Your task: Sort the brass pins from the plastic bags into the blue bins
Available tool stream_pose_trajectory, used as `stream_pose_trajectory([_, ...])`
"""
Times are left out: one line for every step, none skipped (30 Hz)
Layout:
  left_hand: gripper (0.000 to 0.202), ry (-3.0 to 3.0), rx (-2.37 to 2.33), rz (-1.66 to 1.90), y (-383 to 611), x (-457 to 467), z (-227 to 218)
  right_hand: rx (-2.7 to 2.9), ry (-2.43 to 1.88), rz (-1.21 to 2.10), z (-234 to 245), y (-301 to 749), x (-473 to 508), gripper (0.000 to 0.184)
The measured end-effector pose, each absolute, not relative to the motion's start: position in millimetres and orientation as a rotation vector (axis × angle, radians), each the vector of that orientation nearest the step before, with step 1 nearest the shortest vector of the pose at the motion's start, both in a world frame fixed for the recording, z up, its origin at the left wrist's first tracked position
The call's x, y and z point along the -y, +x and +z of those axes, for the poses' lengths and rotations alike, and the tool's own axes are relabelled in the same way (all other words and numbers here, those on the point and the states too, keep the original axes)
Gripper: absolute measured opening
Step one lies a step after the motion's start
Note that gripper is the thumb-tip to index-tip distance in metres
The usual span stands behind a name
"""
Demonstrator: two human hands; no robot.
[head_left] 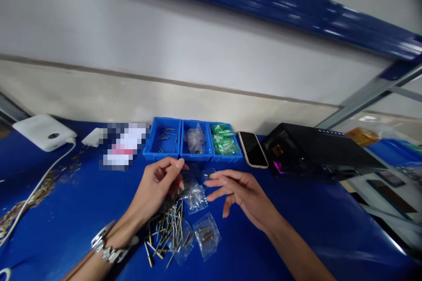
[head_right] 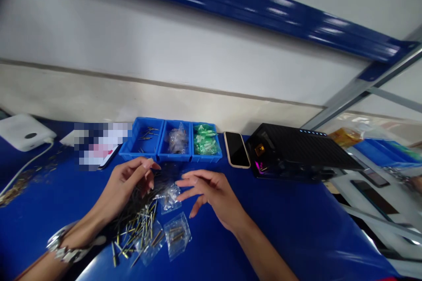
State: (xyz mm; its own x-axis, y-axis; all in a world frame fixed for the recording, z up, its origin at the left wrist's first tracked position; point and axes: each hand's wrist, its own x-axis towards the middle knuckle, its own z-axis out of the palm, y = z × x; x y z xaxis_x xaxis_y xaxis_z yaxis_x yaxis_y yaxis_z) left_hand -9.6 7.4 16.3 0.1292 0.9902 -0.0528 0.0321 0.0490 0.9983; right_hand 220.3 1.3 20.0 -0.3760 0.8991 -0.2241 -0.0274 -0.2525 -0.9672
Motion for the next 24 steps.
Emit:
stream_pose_trajectory([0.039,1.258,-1.163,1.071,-10,-8,16,1.416,-1.19,1.619,19,222,-2,0.028])
stream_pose_trajectory([0.038,1.267,-1.167,1.078,-10,-8,16,1.564,-1.266,1.47,18,224,-2,0.026])
stream_pose_trajectory([0.037,1.276,-1.168,1.082,-10,-8,16,1.73,-1.34,1.268,17,226,-2,0.023])
stream_pose_trajectory([0.037,1.287,-1.166,1.081,-10,-8,16,1.897,-1.397,1.04,17,229,-2,0.022])
stream_pose_trajectory([0.037,1.3,-1.16,1.077,-11,-7,15,2.052,-1.429,0.821,16,231,-2,0.028])
stream_pose_trajectory([0.037,1.313,-1.152,1.07,-10,-7,15,2.187,-1.437,0.646,15,234,-3,0.037])
stream_pose_trajectory([0.036,1.325,-1.145,1.062,-10,-6,14,2.3,-1.429,0.529,14,235,-3,0.044])
stream_pose_trajectory([0.036,1.336,-1.14,1.053,-10,-6,14,2.387,-1.42,0.464,13,236,-4,0.047])
stream_pose_trajectory([0.035,1.348,-1.135,1.042,-9,-5,13,2.444,-1.413,0.422,12,236,-5,0.046])
stream_pose_trajectory([0.034,1.362,-1.131,1.028,-9,-4,12,2.478,-1.407,0.387,11,236,-6,0.042])
stream_pose_trajectory([0.033,1.379,-1.129,1.012,-8,-4,11,2.498,-1.4,0.353,10,235,-7,0.037])
stream_pose_trajectory([0.033,1.399,-1.129,0.999,-8,-3,10,2.512,-1.388,0.321,9,234,-8,0.031])
stream_pose_trajectory([0.033,1.424,-1.13,0.986,-8,-3,9,2.515,-1.371,0.299,9,233,-9,0.026])
stream_pose_trajectory([0.033,1.452,-1.137,0.978,-8,-3,8,2.501,-1.353,0.301,8,233,-10,0.022])
stream_pose_trajectory([0.033,1.486,-1.15,0.974,-8,-3,7,2.46,-1.34,0.342,7,232,-11,0.021])
stream_pose_trajectory([0.031,1.526,-1.169,0.975,-8,-3,6,2.386,-1.334,0.425,7,232,-11,0.019])
stream_pose_trajectory([0.028,1.573,-1.189,0.979,-8,-3,5,2.277,-1.334,0.554,6,231,-11,0.019])
stream_pose_trajectory([0.024,1.633,-1.202,0.988,-9,-3,4,2.143,-1.332,0.723,6,229,-11,0.019])
stream_pose_trajectory([0.021,1.713,-1.197,1.003,-9,-2,4,1.99,-1.321,0.912,5,227,-10,0.02])
stream_pose_trajectory([0.024,1.811,-1.172,1.016,-9,-2,3,1.828,-1.298,1.1,5,223,-9,0.022])
stream_pose_trajectory([0.031,1.92,-1.129,1.023,-9,-2,3,1.667,-1.267,1.268,5,219,-7,0.024])
stream_pose_trajectory([0.038,2.03,-1.078,1.031,-10,-1,2,1.521,-1.232,1.407,5,215,-5,0.026])
stream_pose_trajectory([0.042,2.132,-1.029,1.039,-10,-1,2,1.4,-1.199,1.509,5,211,-2,0.028])
stream_pose_trajectory([0.042,2.214,-0.991,1.053,-11,0,2,1.318,-1.176,1.573,5,208,0,0.028])
